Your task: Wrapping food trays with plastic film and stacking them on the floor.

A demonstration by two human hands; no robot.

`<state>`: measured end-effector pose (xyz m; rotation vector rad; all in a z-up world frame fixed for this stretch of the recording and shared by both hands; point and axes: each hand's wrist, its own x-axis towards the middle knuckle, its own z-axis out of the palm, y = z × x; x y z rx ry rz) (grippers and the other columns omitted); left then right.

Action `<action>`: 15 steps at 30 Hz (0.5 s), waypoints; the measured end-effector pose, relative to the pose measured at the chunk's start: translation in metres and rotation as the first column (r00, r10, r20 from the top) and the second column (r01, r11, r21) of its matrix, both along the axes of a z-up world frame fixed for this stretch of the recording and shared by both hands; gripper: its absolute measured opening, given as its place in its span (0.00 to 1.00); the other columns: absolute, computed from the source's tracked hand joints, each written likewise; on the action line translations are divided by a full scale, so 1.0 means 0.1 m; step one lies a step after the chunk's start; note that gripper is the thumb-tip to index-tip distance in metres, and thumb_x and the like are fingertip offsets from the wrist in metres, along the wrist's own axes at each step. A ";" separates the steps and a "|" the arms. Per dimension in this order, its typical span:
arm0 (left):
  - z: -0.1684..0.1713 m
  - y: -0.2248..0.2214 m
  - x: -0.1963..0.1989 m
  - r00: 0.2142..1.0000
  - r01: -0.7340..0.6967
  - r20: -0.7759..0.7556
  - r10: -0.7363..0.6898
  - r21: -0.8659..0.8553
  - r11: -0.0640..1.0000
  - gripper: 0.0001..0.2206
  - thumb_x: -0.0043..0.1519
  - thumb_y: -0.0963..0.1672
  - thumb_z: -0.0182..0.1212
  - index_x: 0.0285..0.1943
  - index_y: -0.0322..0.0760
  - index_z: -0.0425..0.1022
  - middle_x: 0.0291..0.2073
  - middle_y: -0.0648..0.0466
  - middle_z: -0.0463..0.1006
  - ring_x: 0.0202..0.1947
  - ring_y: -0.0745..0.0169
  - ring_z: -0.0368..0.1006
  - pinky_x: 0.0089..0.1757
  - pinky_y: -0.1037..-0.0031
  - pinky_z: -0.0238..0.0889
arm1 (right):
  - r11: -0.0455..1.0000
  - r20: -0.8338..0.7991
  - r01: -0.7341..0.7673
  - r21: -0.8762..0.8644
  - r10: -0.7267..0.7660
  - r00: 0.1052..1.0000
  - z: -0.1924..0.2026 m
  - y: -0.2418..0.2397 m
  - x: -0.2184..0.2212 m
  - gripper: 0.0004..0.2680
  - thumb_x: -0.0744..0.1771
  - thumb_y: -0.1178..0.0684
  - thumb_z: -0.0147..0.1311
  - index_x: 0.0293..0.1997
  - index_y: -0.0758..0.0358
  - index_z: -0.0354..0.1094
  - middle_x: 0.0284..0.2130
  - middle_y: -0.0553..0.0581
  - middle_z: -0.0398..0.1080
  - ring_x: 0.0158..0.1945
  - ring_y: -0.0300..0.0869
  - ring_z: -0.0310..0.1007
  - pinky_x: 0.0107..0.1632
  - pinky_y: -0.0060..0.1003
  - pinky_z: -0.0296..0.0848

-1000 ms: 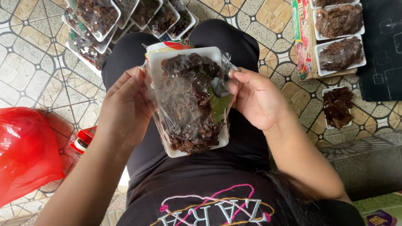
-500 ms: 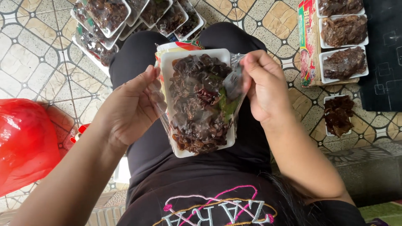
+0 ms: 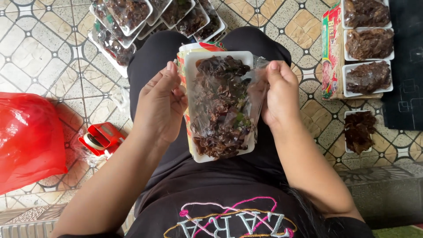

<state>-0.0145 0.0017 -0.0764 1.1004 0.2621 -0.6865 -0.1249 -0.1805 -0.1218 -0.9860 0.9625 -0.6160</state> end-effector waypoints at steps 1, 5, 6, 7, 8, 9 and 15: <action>-0.02 -0.01 -0.02 1.000 -0.004 -0.001 0.004 0.001 1.000 0.10 0.64 0.48 0.66 0.41 0.38 0.74 0.25 0.62 0.67 0.26 0.77 0.65 0.33 0.83 0.65 | 1.000 -0.001 -0.004 0.001 0.004 1.000 -0.11 -0.04 -0.01 0.08 0.73 0.52 0.46 0.36 0.57 0.67 0.22 0.53 0.70 0.26 0.39 0.77 0.32 0.31 0.79; -0.12 -0.06 -0.05 0.990 -0.067 0.122 0.065 0.015 0.998 0.09 0.68 0.46 0.59 0.43 0.35 0.71 0.25 0.61 0.66 0.28 0.74 0.67 0.35 0.81 0.66 | 0.988 0.071 0.054 0.143 -0.065 0.995 -0.38 -0.15 -0.05 0.07 0.71 0.51 0.52 0.36 0.59 0.68 0.25 0.54 0.72 0.30 0.41 0.79 0.39 0.34 0.82; -0.15 -0.08 -0.06 0.985 -0.065 0.161 0.062 0.012 0.998 0.09 0.69 0.46 0.56 0.43 0.35 0.70 0.25 0.60 0.66 0.29 0.73 0.68 0.37 0.80 0.68 | 0.984 0.070 0.053 0.171 -0.066 0.995 -0.41 -0.16 -0.05 0.07 0.71 0.51 0.53 0.36 0.59 0.69 0.25 0.53 0.72 0.31 0.41 0.79 0.41 0.33 0.82; -0.05 -0.10 -0.11 0.985 -0.065 0.163 0.062 0.010 0.998 0.09 0.69 0.46 0.56 0.43 0.35 0.70 0.25 0.60 0.66 0.29 0.73 0.68 0.37 0.80 0.68 | 0.984 0.073 0.053 0.169 -0.066 0.995 -0.33 -0.13 -0.04 0.07 0.71 0.51 0.53 0.36 0.59 0.69 0.25 0.53 0.72 0.31 0.41 0.79 0.41 0.33 0.82; 0.04 -0.12 -0.17 0.973 -0.077 0.221 0.067 0.036 0.996 0.08 0.71 0.46 0.53 0.43 0.38 0.69 0.26 0.62 0.66 0.30 0.74 0.67 0.36 0.82 0.65 | 0.975 0.101 0.053 0.217 -0.076 0.992 -0.24 -0.09 -0.03 0.06 0.70 0.51 0.54 0.36 0.60 0.70 0.26 0.54 0.73 0.31 0.42 0.80 0.42 0.35 0.82; 0.14 -0.14 -0.21 0.957 -0.094 0.281 0.072 0.063 0.994 0.07 0.72 0.46 0.50 0.43 0.41 0.67 0.27 0.64 0.65 0.31 0.75 0.67 0.36 0.84 0.62 | 0.963 0.130 0.048 0.265 -0.085 0.988 -0.16 -0.05 -0.01 0.06 0.70 0.52 0.55 0.37 0.62 0.71 0.26 0.55 0.74 0.32 0.43 0.80 0.44 0.37 0.83; -0.12 -0.01 -0.21 0.971 -0.070 0.223 0.085 -0.075 0.995 0.11 0.72 0.50 0.45 0.46 0.41 0.64 0.26 0.58 0.67 0.29 0.69 0.69 0.38 0.77 0.68 | 0.968 0.232 -0.090 0.236 0.034 0.972 -0.22 -0.13 -0.15 0.08 0.71 0.49 0.53 0.36 0.59 0.70 0.25 0.55 0.72 0.34 0.44 0.81 0.46 0.39 0.83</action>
